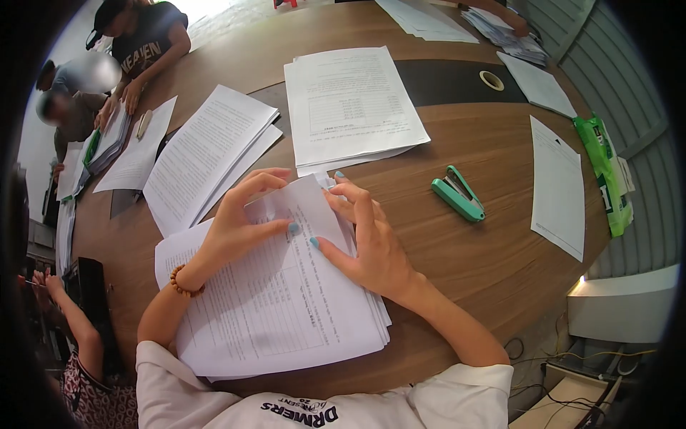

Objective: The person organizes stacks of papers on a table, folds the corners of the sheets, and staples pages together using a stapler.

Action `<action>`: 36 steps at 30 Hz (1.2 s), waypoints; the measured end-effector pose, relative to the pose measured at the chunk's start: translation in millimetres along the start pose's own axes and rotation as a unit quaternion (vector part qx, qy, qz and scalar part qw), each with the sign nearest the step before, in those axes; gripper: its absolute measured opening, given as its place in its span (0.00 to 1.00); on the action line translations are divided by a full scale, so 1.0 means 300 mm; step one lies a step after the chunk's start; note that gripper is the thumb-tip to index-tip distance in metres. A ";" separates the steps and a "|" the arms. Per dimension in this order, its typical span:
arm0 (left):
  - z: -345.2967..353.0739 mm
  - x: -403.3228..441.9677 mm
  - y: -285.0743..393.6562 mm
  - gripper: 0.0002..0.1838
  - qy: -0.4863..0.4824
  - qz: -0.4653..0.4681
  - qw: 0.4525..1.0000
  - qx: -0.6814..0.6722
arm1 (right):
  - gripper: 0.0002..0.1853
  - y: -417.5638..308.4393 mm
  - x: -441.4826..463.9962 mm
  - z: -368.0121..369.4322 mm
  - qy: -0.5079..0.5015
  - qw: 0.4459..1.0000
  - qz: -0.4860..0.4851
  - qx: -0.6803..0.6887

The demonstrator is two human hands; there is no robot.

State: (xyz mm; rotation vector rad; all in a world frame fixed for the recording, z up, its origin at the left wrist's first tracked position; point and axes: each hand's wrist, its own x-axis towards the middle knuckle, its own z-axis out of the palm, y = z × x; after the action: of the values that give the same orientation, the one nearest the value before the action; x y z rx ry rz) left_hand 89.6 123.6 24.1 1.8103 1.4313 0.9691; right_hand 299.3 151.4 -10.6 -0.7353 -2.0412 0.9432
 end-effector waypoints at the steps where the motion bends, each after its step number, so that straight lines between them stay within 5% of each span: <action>1: 0.000 0.000 0.001 0.21 0.000 0.001 1.000 0.004 | 0.32 0.001 0.000 -0.001 -0.004 1.000 -0.001 -0.006; 5: 0.001 0.000 -0.002 0.22 -0.006 0.001 1.000 0.007 | 0.31 -0.002 0.001 -0.003 -0.012 1.000 -0.001 -0.021; 12: -0.005 -0.002 0.007 0.08 -0.006 0.032 0.999 -0.040 | 0.31 -0.015 0.007 -0.013 -0.034 0.998 -0.026 -0.048; 23: -0.002 -0.004 0.022 0.08 0.019 -0.010 1.000 -0.016 | 0.32 -0.006 -0.005 0.002 0.013 0.999 -0.029 -0.013; 26: -0.004 -0.006 0.015 0.08 0.009 -0.046 0.993 -0.113 | 0.33 -0.010 0.004 0.001 0.040 0.998 -0.046 -0.014; 28: -0.006 -0.004 -0.009 0.08 -0.020 0.017 1.000 -0.009 | 0.33 -0.009 0.001 -0.001 0.031 0.999 -0.039 -0.018; 36: -0.004 -0.006 0.004 0.10 -0.005 -0.010 0.999 -0.045 | 0.35 -0.008 -0.006 -0.009 0.002 0.997 -0.022 -0.081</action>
State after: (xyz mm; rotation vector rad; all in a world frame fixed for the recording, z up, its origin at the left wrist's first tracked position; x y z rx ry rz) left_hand 88.9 121.8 25.4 1.7301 1.3741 0.9983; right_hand 302.1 149.9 -8.1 -0.7739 -2.1390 0.7585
